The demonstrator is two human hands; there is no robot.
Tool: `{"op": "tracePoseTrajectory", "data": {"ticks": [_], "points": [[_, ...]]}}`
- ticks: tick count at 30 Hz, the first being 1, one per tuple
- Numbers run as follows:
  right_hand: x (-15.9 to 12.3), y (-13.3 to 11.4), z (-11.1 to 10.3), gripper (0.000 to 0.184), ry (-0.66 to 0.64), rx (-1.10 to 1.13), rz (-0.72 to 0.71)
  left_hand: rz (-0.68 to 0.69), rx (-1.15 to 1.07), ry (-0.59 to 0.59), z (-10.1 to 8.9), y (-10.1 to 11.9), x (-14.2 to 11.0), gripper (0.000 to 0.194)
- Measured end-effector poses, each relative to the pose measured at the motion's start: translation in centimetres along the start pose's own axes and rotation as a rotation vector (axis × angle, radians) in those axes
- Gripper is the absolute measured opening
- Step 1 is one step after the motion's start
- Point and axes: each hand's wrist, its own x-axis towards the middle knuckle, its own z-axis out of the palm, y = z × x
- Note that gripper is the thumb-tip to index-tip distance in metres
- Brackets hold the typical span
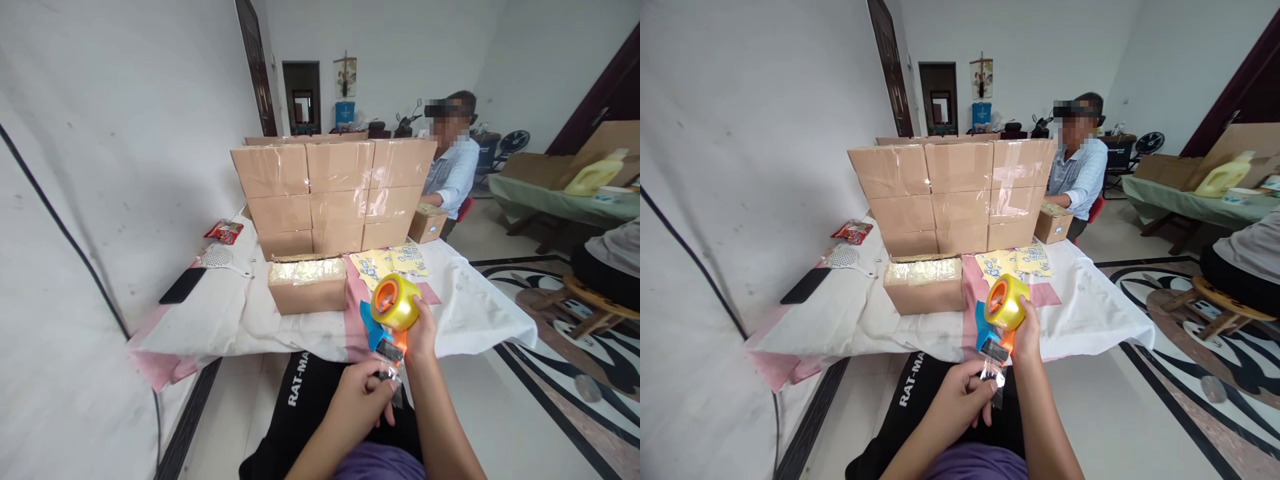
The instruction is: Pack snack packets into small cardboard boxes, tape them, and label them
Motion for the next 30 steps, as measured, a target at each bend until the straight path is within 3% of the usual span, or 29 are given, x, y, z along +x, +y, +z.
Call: {"op": "tracePoseTrajectory", "data": {"ticks": [3,9,17,26,30], "points": [[-0.5,-0.4,0.5,0.041,0.025,0.031,0.043,-0.002,0.016,0.012,-0.5,-0.5,0.2,0.039],[-1.3,-0.4,0.7,0.041,-0.106,0.026,0.035,-0.030,0.025,0.034,-1.8,-1.4,0.6,0.046],[-1.1,0.1,1.0,0.038,-0.134,0.007,0.083,-0.009,0.048,0.011,-2.5,-0.5,0.2,0.052],[-1.0,1.0,1.2,0.039,-0.149,-0.019,0.255,0.086,0.043,0.138,-2.8,-1.6,0.8,0.043],[-0.9,1.3,0.7,0.041,-0.297,-0.062,0.290,0.101,0.052,0.175,-3.1,-1.3,0.5,0.044]]}}
